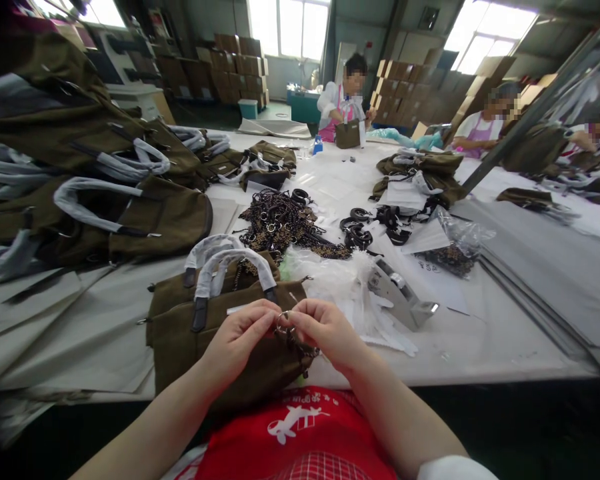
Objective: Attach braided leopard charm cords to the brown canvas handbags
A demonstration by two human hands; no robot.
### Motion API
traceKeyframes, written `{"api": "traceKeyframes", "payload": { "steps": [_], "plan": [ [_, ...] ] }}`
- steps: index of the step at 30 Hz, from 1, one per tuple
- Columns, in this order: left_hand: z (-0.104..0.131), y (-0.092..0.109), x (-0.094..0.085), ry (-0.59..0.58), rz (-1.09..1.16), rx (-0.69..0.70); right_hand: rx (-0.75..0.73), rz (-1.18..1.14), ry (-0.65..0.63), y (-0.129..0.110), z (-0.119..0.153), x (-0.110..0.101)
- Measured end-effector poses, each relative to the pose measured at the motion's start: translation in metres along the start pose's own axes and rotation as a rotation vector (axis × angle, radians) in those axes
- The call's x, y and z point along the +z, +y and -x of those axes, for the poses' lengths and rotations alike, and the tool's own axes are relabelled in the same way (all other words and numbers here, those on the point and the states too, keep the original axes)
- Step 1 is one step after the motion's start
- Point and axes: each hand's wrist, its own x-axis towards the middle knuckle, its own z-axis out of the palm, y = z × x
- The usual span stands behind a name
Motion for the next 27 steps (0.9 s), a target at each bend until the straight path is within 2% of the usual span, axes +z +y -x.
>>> {"api": "traceKeyframes", "payload": {
  "steps": [5,11,21,25,27],
  "plan": [
    [0.002,0.002,0.004,0.035,-0.039,-0.003,0.008,-0.094,0.027,0.008,-0.002,0.001],
    [0.001,0.006,0.002,0.056,-0.129,0.005,0.034,-0.19,-0.009,0.011,-0.001,-0.001],
    [-0.001,0.014,0.001,-0.027,-0.091,0.06,-0.051,-0.129,0.101,0.006,-0.007,0.001],
    [-0.005,0.024,-0.002,0.026,-0.246,0.156,-0.003,-0.301,-0.01,0.006,-0.007,0.003],
    [-0.011,0.028,-0.006,-0.03,-0.298,0.236,0.053,-0.387,-0.105,0.008,-0.006,0.005]
  ]
}}
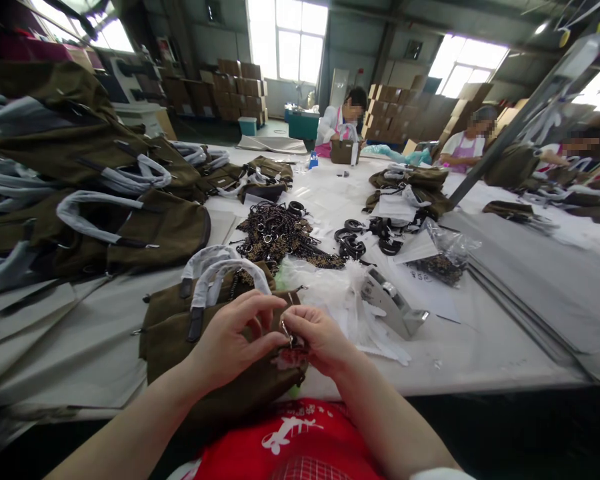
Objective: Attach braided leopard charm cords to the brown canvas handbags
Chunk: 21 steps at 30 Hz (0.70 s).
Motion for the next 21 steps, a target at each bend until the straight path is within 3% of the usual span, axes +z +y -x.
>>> {"api": "traceKeyframes", "payload": {
  "steps": [3,6,8,10,13,16,21],
  "plan": [
    [-0.009,-0.002,-0.009,-0.105,-0.067,0.142,0.085,-0.05,-0.057,0.005,-0.001,0.001],
    [-0.014,-0.004,-0.017,-0.132,-0.137,0.167,-0.013,0.043,0.05,0.004,-0.002,-0.002],
    [-0.015,-0.005,-0.022,-0.162,-0.18,0.133,-0.186,0.22,0.087,0.0,-0.002,-0.005],
    [-0.016,-0.006,-0.024,-0.184,-0.211,0.06,-0.305,0.45,0.019,-0.005,0.0,-0.008],
    [-0.018,-0.007,-0.026,-0.201,-0.207,-0.076,-0.234,0.624,-0.113,-0.007,0.002,-0.009],
    [-0.019,-0.01,-0.026,-0.207,-0.182,-0.148,-0.069,0.456,-0.115,0.001,0.001,-0.007],
    [-0.017,-0.01,-0.026,-0.185,-0.194,-0.158,-0.001,0.196,0.017,0.012,-0.006,-0.006]
  ]
}}
